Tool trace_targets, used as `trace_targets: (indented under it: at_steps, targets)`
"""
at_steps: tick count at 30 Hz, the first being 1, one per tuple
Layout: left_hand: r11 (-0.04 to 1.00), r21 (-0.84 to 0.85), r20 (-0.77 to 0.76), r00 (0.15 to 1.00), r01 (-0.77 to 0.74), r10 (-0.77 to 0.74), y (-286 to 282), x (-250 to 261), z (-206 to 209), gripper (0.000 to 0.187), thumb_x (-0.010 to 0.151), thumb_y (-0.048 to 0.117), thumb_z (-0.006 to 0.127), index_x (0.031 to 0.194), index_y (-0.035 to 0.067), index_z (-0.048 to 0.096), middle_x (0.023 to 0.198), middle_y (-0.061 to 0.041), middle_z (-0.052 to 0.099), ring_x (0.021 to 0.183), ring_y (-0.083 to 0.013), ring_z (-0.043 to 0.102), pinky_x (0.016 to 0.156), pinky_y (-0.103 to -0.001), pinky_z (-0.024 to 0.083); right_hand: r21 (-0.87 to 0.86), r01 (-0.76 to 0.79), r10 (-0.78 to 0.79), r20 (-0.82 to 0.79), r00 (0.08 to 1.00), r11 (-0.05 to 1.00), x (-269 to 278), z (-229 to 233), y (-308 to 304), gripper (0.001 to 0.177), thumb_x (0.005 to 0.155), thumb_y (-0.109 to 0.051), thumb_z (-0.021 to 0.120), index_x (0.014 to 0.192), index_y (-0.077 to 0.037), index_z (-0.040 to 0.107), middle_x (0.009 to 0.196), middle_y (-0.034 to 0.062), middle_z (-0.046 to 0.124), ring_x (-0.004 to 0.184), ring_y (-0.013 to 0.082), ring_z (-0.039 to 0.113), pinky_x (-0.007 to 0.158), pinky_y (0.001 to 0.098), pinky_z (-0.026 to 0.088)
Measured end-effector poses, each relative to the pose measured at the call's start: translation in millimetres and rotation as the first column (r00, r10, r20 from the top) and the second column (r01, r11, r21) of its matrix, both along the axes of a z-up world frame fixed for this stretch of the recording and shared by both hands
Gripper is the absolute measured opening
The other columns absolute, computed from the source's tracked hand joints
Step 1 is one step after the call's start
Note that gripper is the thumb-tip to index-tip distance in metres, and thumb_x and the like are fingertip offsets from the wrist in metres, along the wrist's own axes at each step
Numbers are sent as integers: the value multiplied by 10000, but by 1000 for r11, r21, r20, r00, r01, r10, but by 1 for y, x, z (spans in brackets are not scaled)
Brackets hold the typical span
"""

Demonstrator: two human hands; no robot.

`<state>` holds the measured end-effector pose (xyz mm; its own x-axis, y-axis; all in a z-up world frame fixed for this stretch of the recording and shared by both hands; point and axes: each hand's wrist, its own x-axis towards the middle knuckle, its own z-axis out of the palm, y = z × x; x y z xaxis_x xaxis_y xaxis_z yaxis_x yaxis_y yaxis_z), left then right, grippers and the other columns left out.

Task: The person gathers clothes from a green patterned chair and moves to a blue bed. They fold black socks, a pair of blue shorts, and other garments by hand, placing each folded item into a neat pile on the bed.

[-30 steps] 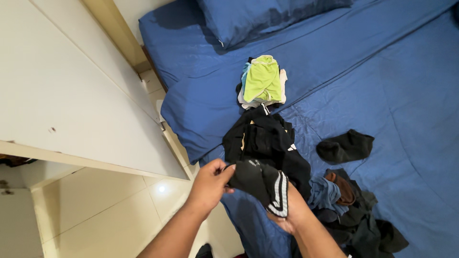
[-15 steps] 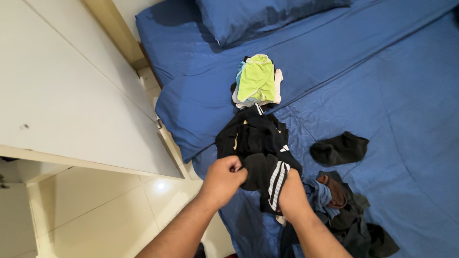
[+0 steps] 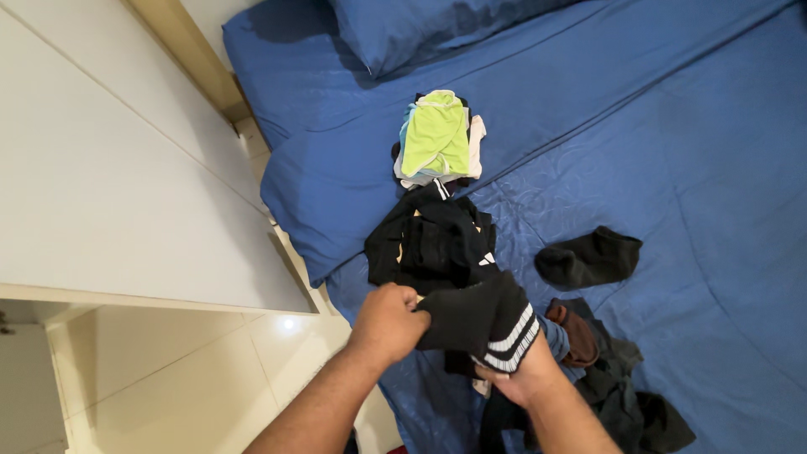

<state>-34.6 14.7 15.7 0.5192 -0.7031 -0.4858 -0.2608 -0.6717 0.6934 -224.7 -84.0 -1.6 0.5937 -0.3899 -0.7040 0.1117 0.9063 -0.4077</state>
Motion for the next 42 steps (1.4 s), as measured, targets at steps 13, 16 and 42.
trace_targets:
  at_steps: [13,16,42]
  targets:
    - [947,-116,-687,713,-299,141,4,13,-13,331,900,152,713,673,117,475,721,-2,540,653,-89,523,611,-267,468,-458,-396,265,-324,908,796,16,14,2,195,958,-130,590,1028,34,669,590,120,579,338,183,505,290,310,401]
    - [928,-165,-740,664,-333,107,-4,14,-11,235,892,114,640,697,110,509,909,-31,709,712,-96,556,651,-283,473,-520,-459,250,-422,872,721,21,5,-10,154,880,-77,638,1006,5,671,662,96,634,410,171,571,322,315,461]
    - [635,-77,-722,482,-769,496,-50,78,-50,113,926,166,534,970,82,595,902,-104,605,789,-235,622,670,-460,544,-472,-251,157,-229,961,845,0,35,-83,129,944,-157,581,1026,-94,658,948,71,715,834,222,706,616,403,603]
